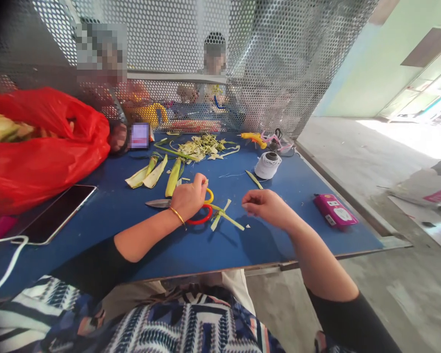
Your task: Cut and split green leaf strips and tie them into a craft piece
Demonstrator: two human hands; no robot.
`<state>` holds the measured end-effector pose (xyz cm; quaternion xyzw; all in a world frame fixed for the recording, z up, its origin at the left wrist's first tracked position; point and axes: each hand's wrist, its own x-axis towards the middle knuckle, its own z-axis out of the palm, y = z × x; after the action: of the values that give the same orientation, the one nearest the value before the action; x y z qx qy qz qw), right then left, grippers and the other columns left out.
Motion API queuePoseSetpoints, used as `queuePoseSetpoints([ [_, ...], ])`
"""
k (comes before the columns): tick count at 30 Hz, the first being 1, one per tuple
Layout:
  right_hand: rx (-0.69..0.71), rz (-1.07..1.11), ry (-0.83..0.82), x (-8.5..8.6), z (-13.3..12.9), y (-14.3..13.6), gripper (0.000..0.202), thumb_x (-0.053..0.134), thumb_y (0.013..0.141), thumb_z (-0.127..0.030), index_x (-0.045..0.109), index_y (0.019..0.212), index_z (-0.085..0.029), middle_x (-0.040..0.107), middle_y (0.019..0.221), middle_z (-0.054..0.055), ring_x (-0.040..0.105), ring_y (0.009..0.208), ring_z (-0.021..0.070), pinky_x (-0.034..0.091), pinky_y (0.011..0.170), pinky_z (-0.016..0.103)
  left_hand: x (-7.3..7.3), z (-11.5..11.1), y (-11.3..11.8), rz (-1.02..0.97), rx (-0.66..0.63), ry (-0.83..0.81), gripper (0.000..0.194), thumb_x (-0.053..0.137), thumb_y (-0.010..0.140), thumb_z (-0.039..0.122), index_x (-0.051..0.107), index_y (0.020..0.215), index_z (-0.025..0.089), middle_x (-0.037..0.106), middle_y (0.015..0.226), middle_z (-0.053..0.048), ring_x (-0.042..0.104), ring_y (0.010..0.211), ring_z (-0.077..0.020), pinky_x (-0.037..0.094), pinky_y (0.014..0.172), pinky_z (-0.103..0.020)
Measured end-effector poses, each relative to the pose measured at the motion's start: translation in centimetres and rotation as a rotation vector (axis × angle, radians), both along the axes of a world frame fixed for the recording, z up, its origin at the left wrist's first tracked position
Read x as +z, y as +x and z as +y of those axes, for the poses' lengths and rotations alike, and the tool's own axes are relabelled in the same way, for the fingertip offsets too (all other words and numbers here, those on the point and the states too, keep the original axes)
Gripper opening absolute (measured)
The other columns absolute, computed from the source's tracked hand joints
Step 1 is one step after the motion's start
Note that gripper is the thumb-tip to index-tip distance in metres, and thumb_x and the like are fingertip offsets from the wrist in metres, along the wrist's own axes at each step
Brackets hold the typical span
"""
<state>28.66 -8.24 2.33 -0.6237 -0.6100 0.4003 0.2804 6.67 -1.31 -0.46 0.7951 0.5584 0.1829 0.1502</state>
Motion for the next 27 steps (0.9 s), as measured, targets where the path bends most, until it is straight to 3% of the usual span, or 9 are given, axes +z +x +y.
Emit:
queuePoseSetpoints([
  [3,-0.054,0.046,0.140,-1.6,0.2,-2.6,0.038,0.078,0.063,-0.043,0.070,0.092,-0.019,0.073,0.090,0.005,0.065,0.076,0.0170,0.052,0.068,0.030,0.5,0.0,-0.2,-0.062,0.025,0.049,0.025,0.044,0.099,0.035,0.058,0.113,0.019,0.067,0.071,-0.009,0.070,0.078,-0.0291,0.044,0.075,-0.031],
  [6,-0.012,0.180,-0.014,-3.1,0.8,-5.6,0.039,0.076,0.067,-0.048,0.069,0.091,-0.019,0.070,0.076,0.003,0.062,0.065,0.0148,0.048,0.058,0.027,0.6,-0.1,-0.4,-0.200,0.057,0.077,0.018,0.052,0.096,0.033,0.060,0.105,0.020,0.063,0.064,-0.005,0.070,0.080,-0.0295,0.044,0.076,-0.030],
  [8,0.028,0.221,-0.060,-3.4,1.3,-6.3,0.035,0.073,0.068,-0.051,0.066,0.076,-0.018,0.063,0.063,0.000,0.055,0.057,0.0121,0.044,0.054,0.025,0.6,-0.2,-0.5,-0.257,0.073,0.069,0.013,0.057,0.093,0.031,0.061,0.101,0.021,0.059,0.060,-0.003,0.069,0.083,-0.0298,0.044,0.078,-0.029],
  [12,0.113,-0.074,0.042,-2.2,1.7,-4.5,0.026,0.069,0.073,-0.039,0.059,0.059,-0.019,0.052,0.053,-0.004,0.044,0.051,0.0098,0.035,0.052,0.024,0.7,-0.1,-0.6,-0.325,0.061,0.064,0.012,0.061,0.091,0.029,0.062,0.098,0.020,0.056,0.056,-0.002,0.069,0.079,-0.0296,0.042,0.075,-0.029],
  [17,0.038,-0.594,0.275,-0.8,0.2,-3.5,0.016,0.063,0.083,-0.029,0.070,0.073,-0.019,0.070,0.081,0.005,0.057,0.065,0.0142,0.038,0.061,0.026,1.0,0.5,-0.9,-0.136,0.044,0.173,0.023,0.047,0.098,0.033,0.060,0.110,0.018,0.067,0.068,-0.007,0.069,0.073,-0.0266,0.042,0.069,-0.029],
  [19,0.100,-0.599,0.316,-0.6,-0.5,-4.4,0.019,0.063,0.085,-0.033,0.075,0.092,-0.020,0.074,0.097,0.008,0.063,0.072,0.0161,0.042,0.064,0.027,1.0,0.7,-0.9,-0.002,0.047,0.209,0.028,0.039,0.100,0.032,0.057,0.115,0.017,0.072,0.076,-0.010,0.071,0.074,-0.0269,0.043,0.066,-0.030],
  [21,0.123,-0.539,0.282,-0.3,-0.7,-5.1,0.029,0.063,0.086,-0.039,0.075,0.108,-0.023,0.076,0.096,0.005,0.065,0.071,0.0166,0.043,0.064,0.027,1.1,0.7,-0.9,0.091,0.035,0.224,0.030,0.035,0.101,0.031,0.056,0.117,0.017,0.074,0.080,-0.011,0.072,0.076,-0.0273,0.044,0.064,-0.031],
  [24,-0.062,-0.499,0.241,0.4,0.5,-5.2,0.030,0.056,0.090,-0.041,0.078,0.100,-0.022,0.074,0.075,0.002,0.064,0.064,0.0168,0.042,0.061,0.027,1.0,0.5,-0.7,0.155,0.020,0.226,0.032,0.033,0.102,0.032,0.056,0.116,0.016,0.074,0.079,-0.011,0.073,0.075,-0.0272,0.044,0.063,-0.030],
  [27,-0.144,-0.551,0.270,0.6,2.5,-4.3,0.026,0.055,0.091,-0.033,0.078,0.096,-0.021,0.074,0.075,0.003,0.065,0.068,0.0174,0.043,0.063,0.027,0.8,0.2,-0.7,0.187,0.014,0.211,0.033,0.031,0.102,0.033,0.055,0.117,0.016,0.074,0.078,-0.011,0.073,0.075,-0.0274,0.043,0.063,-0.030],
])
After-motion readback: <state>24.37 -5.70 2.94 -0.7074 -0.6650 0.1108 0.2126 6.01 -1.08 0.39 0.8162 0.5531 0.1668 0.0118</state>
